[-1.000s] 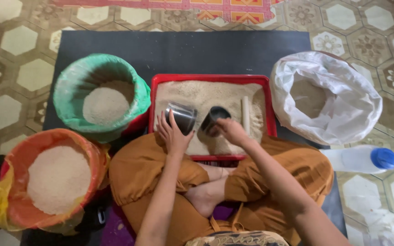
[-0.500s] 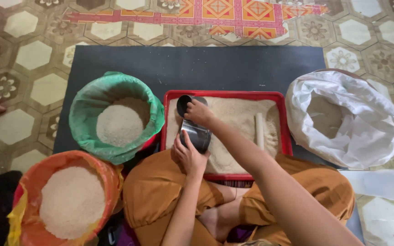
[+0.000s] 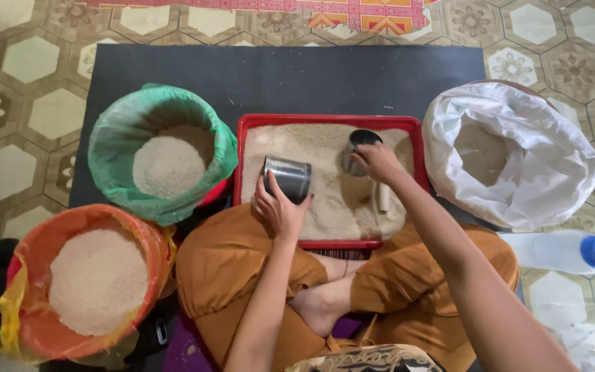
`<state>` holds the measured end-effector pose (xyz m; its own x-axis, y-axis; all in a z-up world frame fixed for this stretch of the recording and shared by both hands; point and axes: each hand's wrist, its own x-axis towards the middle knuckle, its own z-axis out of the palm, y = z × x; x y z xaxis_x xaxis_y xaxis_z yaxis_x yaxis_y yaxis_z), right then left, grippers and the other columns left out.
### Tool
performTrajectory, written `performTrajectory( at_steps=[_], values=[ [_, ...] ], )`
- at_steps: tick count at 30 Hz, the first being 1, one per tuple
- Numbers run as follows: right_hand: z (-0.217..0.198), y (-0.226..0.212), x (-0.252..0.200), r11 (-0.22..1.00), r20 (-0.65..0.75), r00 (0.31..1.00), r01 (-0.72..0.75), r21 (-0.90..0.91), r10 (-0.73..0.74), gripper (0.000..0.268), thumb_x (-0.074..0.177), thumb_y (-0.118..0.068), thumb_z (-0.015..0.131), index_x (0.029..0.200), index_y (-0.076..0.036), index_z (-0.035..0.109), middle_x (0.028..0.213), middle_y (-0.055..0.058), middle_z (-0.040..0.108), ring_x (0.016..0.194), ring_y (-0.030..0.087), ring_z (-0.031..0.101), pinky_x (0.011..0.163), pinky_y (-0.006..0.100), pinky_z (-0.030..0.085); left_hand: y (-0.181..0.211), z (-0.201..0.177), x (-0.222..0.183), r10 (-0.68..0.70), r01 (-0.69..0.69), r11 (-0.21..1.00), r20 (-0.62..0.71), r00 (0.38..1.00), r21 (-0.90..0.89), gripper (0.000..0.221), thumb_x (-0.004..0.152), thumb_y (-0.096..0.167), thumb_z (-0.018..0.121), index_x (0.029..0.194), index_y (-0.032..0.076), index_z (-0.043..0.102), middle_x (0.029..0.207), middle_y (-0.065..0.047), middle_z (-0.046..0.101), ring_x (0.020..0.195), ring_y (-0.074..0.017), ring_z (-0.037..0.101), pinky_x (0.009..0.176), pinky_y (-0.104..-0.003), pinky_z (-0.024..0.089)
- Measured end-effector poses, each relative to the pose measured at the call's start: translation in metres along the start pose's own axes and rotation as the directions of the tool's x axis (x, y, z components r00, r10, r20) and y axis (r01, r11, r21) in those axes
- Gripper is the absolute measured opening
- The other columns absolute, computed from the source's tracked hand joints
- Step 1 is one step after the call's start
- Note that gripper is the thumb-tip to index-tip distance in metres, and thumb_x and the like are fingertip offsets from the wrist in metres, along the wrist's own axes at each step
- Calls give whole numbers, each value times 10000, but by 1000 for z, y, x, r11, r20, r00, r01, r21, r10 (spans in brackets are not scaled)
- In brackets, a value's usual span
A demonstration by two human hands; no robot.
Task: Scooping rice from a central tray using metal cups and pouring it into various bags and buckets.
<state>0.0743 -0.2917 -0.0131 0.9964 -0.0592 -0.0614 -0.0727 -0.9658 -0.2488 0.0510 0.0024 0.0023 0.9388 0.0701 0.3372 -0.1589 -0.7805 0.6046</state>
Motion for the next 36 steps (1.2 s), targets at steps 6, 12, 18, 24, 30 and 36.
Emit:
performTrajectory(
  at_steps=[6, 12, 18, 24, 30, 36],
  values=[
    [57, -16, -80, 917, -206, 918, -273, 292, 339, 441, 1069, -551, 510, 865, -166, 582, 692, 220, 607, 819, 484, 671, 744, 570, 523, 18, 19, -14, -13, 16, 999, 72, 997, -36, 1268, 454, 362, 920, 1540, 51, 346, 1454, -251, 349, 1309, -456, 412, 1098, -612, 341],
    [51, -94, -110, 103, 191, 606, -416, 903, 772, 655, 1078, -514, 509, 1544, -60, 439, 1559, 268, 439, 1475, 406, 372, 1239, 505, 295, 44, 12, -38, -219, 276, 930, 238, 946, -243, 1221, 496, 284, 884, 1566, 105, 324, 1516, -260, 291, 1373, -515, 349, 1138, -643, 286],
    [11, -121, -150, 376, -89, 778, -198, 905, 623, 482, 1127, -358, 492, 1366, 55, 561, 1356, 325, 573, 1374, 402, 478, 1141, 522, 395, 12, -19, -14, -562, 675, 613, 375, 737, -410, 1236, 602, 424, 969, 1593, 140, 287, 1524, -239, 409, 1414, -398, 448, 1177, -535, 322],
    [52, -122, -171, 977, -198, 967, 123, -174, -157, 85, 964, -232, 568, 1001, -250, 642, 903, -11, 690, 928, 234, 590, 761, 373, 455, -30, -42, 1, -692, 794, 298, 453, 562, -529, 1156, 702, 453, 941, 1581, 59, 301, 1568, -300, 304, 1484, -419, 329, 1204, -526, 296],
    [84, -92, -99, 944, -160, 975, 96, -316, -153, 174, 971, -180, 538, 1078, -295, 613, 899, -19, 674, 967, 224, 594, 812, 380, 448, -49, -24, -14, -704, 797, 254, 461, 541, -548, 1172, 686, 433, 969, 1577, 91, 288, 1563, -260, 292, 1478, -396, 335, 1201, -519, 313],
    [71, -82, -48, 945, -200, 973, 49, -322, -118, 112, 966, -162, 559, 1028, -240, 609, 851, 1, 661, 922, 251, 594, 768, 423, 437, -42, -21, -15, -683, 798, 325, 459, 569, -507, 1158, 722, 446, 927, 1604, 131, 245, 1636, -259, 156, 1540, -413, 172, 1259, -551, 170]
  ],
)
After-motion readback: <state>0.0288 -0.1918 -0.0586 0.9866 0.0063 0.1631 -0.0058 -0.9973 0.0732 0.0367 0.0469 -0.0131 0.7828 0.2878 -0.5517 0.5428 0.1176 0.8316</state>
